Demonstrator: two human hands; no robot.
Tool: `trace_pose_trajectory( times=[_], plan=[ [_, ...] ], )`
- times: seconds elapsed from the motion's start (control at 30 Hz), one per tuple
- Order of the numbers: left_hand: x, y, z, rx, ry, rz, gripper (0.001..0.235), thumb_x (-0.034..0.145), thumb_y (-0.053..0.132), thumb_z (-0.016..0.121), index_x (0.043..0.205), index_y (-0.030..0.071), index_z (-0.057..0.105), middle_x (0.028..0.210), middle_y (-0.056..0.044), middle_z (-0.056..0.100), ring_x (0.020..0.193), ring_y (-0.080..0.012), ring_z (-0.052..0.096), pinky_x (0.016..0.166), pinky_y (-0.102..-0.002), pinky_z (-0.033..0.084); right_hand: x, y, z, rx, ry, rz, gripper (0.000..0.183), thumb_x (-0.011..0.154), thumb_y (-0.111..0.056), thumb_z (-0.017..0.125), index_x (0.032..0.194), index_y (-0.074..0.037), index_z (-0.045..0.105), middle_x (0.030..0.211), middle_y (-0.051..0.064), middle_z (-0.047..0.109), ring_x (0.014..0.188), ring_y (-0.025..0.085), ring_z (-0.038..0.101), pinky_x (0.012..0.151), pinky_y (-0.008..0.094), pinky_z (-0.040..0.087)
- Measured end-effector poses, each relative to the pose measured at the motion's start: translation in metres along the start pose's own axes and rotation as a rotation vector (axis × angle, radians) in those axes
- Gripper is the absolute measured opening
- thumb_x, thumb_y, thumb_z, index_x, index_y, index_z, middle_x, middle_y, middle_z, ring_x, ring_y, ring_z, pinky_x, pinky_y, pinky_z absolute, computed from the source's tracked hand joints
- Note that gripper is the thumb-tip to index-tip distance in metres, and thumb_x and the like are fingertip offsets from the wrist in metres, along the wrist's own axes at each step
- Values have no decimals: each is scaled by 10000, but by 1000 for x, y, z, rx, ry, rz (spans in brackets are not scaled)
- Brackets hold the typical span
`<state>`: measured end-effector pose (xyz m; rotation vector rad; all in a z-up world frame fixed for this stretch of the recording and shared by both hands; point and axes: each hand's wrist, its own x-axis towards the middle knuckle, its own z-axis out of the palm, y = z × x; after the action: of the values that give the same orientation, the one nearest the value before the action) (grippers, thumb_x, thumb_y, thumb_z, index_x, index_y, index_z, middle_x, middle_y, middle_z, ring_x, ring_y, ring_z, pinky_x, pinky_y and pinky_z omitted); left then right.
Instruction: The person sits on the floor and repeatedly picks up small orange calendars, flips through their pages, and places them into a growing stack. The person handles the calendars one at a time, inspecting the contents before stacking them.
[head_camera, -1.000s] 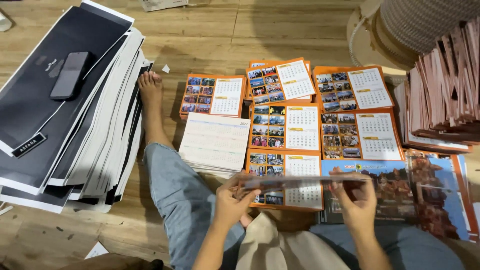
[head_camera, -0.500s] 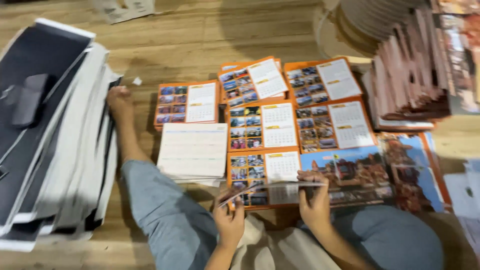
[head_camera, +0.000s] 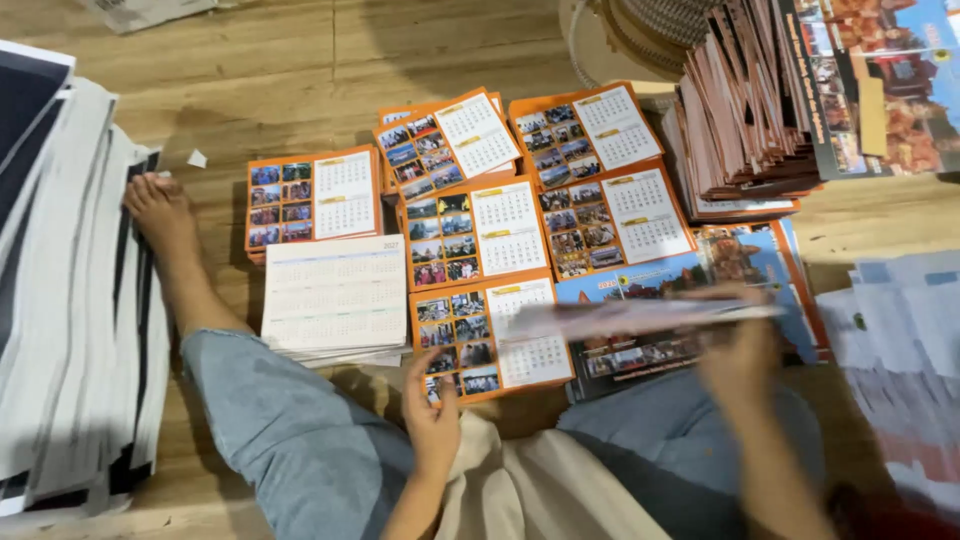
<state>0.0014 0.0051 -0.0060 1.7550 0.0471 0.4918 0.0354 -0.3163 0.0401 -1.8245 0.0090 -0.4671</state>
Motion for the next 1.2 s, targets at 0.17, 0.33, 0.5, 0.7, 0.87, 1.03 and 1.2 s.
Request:
trace_pose_trajectory(
  times=[0.17,0.33,0.5,0.7,0.87,1.03,1.2],
  plan=[
    [11,-20,-4,25,49,-78,346,862,0,477,1201,66,496,1167,-100,581,1114,-223,556,967,-341,416,-16,92,-137,45,512,190,448,876,-7,613,1270,-185,492,1154,26,601,993,135,606,820,313,525],
    [8,-19,4,114,-41,-188,506,860,12,506,1336,108,364,1212,-71,544,1121,-232,542,955,-357,452,-61,264,-223,-87,542,597,217,824,-146,630,996,-257,556,881,-91,535,685,58,477,589,213,340],
    [7,-24,2,321,-106,-160,568,852,45,535,1374,109,321,1206,-89,523,1077,-243,560,924,-366,483,-52,309,-220,-62,422,864,252,828,-208,636,1072,-159,602,1050,31,612,875,196,579,765,342,457],
    [10,-24,4,329,-118,-112,509,843,-3,535,1325,101,408,1158,-106,533,1105,-222,555,969,-339,459,-15,148,-153,-183,265,1172,291,908,-222,548,1140,-47,552,1070,160,583,925,339,550,729,482,444],
    [8,-29,6,386,-114,-122,485,830,2,535,1283,146,440,1164,-76,522,1091,-216,576,827,-364,526,-19,195,-171,124,430,1106,429,926,-302,519,1314,-149,416,1236,63,524,1145,215,520,863,422,468],
    [8,-33,6,405,-108,-126,463,826,-3,530,1258,148,461,1165,-63,524,1059,-212,577,763,-346,536,-8,209,-173,443,612,1092,631,871,-135,571,1428,-136,275,1354,239,335,1173,371,503,900,487,537],
    [7,-34,5,432,-104,-67,456,819,-11,532,1248,131,475,1141,-52,545,1090,-210,538,754,-328,541,-11,222,-176,265,484,1055,362,866,-195,637,1187,-75,523,1107,106,539,984,258,567,782,362,546]
  ],
)
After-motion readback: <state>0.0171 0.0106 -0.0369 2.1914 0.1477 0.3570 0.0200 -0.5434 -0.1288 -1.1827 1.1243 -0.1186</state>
